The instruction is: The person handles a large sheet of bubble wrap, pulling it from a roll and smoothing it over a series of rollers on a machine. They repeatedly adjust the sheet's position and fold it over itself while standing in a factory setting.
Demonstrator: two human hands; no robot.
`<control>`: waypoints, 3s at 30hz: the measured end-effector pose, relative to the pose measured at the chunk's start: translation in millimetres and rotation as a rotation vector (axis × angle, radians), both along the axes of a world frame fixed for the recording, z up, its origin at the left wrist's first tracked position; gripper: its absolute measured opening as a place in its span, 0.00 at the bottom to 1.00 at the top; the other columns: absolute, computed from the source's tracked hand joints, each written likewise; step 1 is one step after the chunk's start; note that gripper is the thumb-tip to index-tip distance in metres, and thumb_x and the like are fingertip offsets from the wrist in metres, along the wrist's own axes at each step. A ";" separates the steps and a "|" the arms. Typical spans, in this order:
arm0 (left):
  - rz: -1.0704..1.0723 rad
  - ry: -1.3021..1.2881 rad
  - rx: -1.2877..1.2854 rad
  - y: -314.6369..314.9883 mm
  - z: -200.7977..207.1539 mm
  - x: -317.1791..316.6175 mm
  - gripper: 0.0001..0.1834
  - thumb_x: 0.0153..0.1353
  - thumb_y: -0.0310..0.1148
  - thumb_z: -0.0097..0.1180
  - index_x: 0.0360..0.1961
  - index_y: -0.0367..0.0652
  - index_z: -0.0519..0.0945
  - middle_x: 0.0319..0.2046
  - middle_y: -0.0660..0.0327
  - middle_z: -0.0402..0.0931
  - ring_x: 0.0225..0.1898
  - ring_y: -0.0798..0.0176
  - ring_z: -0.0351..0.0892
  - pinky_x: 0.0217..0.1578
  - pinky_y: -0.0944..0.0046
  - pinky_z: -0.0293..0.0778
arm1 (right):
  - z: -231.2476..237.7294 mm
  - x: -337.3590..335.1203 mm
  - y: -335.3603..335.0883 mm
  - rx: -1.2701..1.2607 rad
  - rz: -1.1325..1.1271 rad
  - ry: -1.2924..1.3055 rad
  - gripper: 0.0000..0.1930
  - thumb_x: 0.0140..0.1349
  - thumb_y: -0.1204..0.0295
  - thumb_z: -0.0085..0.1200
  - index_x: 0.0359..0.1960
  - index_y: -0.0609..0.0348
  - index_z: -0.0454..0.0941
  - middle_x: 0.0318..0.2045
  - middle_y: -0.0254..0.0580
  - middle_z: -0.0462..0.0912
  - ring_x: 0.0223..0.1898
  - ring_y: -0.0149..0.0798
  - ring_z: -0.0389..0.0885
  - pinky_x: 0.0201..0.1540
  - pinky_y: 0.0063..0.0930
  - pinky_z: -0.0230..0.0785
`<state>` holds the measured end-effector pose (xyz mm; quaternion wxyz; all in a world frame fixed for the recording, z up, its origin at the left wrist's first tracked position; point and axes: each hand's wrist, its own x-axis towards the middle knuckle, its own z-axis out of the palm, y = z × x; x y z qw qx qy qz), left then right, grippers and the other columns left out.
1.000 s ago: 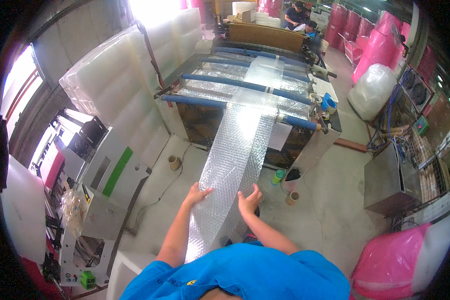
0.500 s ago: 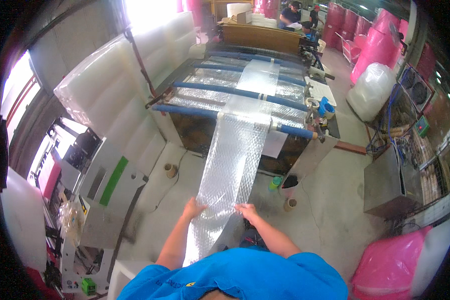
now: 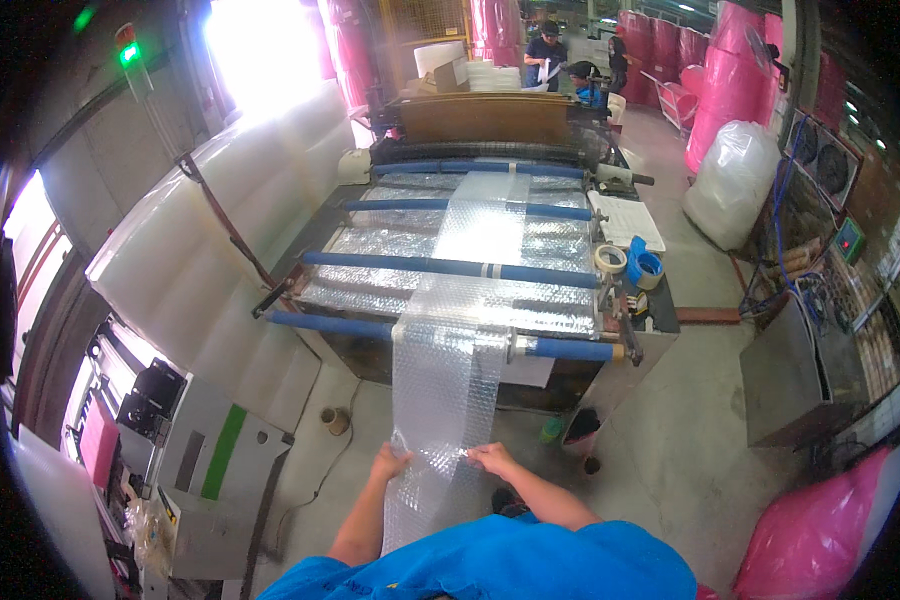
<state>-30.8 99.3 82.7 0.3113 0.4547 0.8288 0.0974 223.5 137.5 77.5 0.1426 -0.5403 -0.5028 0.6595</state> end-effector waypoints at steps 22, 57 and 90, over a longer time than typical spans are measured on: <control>0.197 -0.176 0.218 85.7 21.0 8.0 0.42 0.34 0.60 0.56 0.45 0.37 0.65 0.41 0.49 0.69 0.45 0.53 0.67 0.43 0.60 0.63 | 30.1 8.6 94.6 0.134 -0.147 0.191 0.13 0.54 0.64 0.46 0.34 0.60 0.74 0.30 0.33 0.77 0.31 0.25 0.73 0.29 0.17 0.63; 0.230 -0.102 0.208 -155.7 50.0 -32.1 0.21 0.50 0.47 0.45 0.38 0.42 0.71 0.35 0.51 0.72 0.39 0.50 0.70 0.37 0.56 0.65 | 14.2 -44.8 -178.1 -0.049 -0.325 0.227 0.15 0.52 0.57 0.48 0.32 0.57 0.70 0.29 0.38 0.77 0.27 0.30 0.74 0.27 0.22 0.66; 0.093 -0.004 0.247 -56.0 96.4 -6.3 0.30 0.49 0.57 0.40 0.42 0.43 0.67 0.38 0.50 0.70 0.42 0.51 0.68 0.40 0.56 0.64 | 42.3 -22.4 -62.5 0.205 -0.497 0.308 0.10 0.56 0.64 0.43 0.29 0.58 0.69 0.25 0.36 0.77 0.19 0.23 0.68 0.20 0.16 0.61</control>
